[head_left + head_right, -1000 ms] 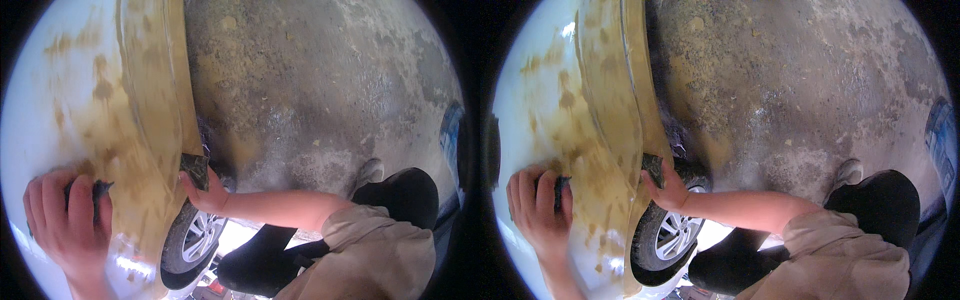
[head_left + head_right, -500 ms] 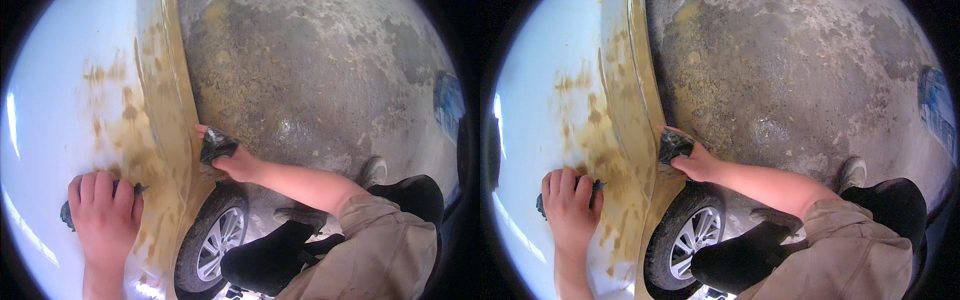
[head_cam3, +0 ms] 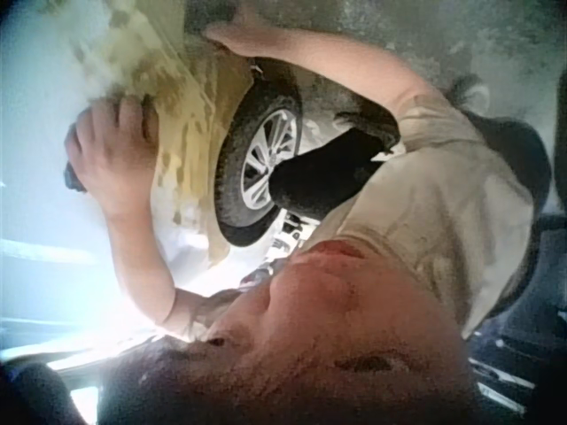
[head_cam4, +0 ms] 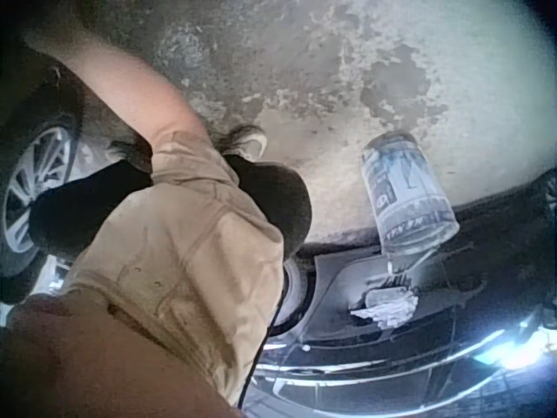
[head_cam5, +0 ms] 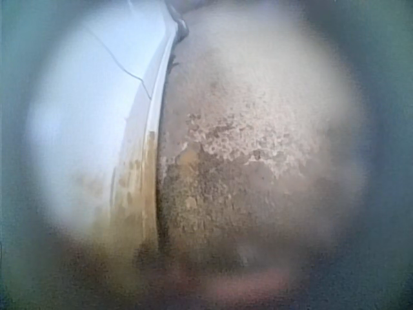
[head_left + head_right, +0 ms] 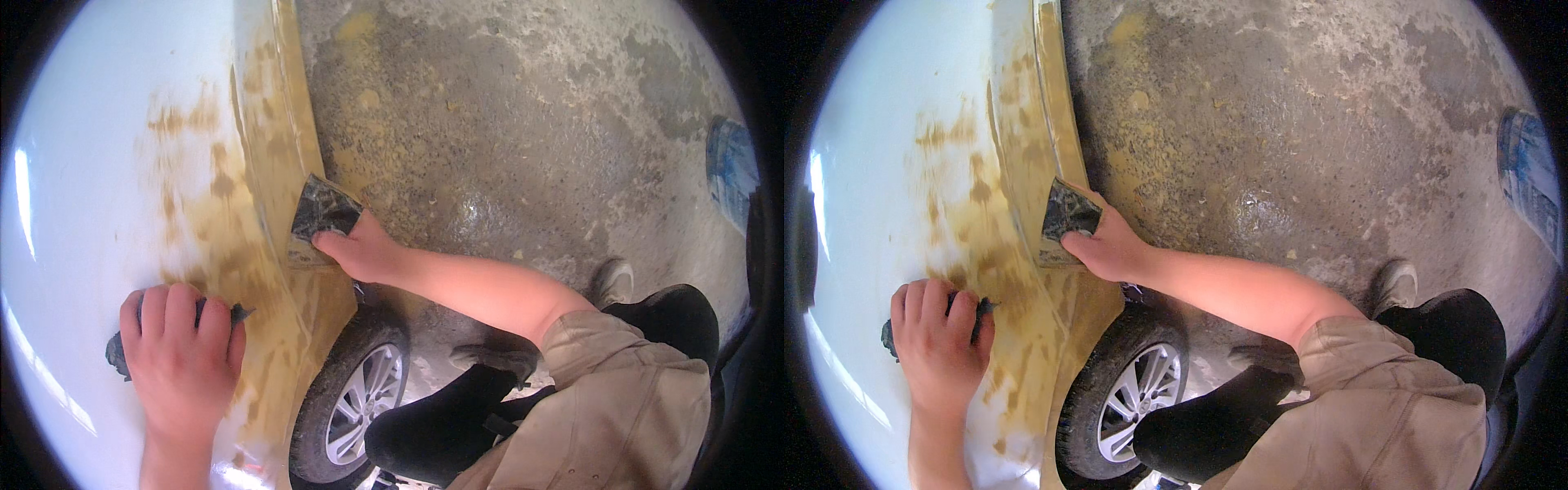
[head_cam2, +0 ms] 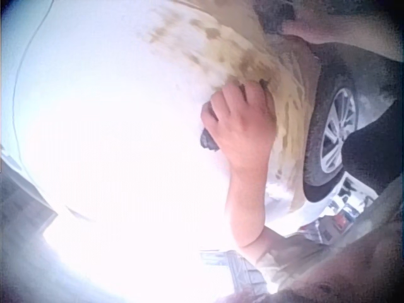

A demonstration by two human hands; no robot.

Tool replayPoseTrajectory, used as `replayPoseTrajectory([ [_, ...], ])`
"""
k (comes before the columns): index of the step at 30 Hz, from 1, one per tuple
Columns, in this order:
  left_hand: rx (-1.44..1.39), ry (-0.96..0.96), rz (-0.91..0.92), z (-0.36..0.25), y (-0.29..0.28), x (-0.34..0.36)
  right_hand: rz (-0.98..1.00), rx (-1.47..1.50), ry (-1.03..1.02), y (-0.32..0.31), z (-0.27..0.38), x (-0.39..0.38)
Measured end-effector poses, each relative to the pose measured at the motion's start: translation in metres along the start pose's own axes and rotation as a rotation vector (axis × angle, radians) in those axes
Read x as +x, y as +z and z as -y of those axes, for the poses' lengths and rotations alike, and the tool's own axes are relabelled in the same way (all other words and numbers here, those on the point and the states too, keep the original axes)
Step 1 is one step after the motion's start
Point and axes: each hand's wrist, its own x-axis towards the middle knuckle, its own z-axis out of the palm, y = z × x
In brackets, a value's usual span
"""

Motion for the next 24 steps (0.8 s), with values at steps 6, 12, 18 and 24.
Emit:
replayPoseTrajectory([
  [6,-0.004,-0.009,0.006,0.003,0.003,0.006,-0.140,-0.112,-0.087,-0.012,0.024,0.051],
  [12,-0.013,-0.017,-0.009,0.003,0.004,0.005,-0.191,-0.174,-0.099,-0.016,0.046,0.099],
  [18,0.007,-0.009,-0.019,0.002,0.005,0.007,-0.289,-0.054,-0.137,-0.012,0.051,0.110],
  [24,0.010,0.012,-0.047,-0.001,0.006,0.007,-0.276,-0.290,-0.015,0.001,0.031,0.065],
])
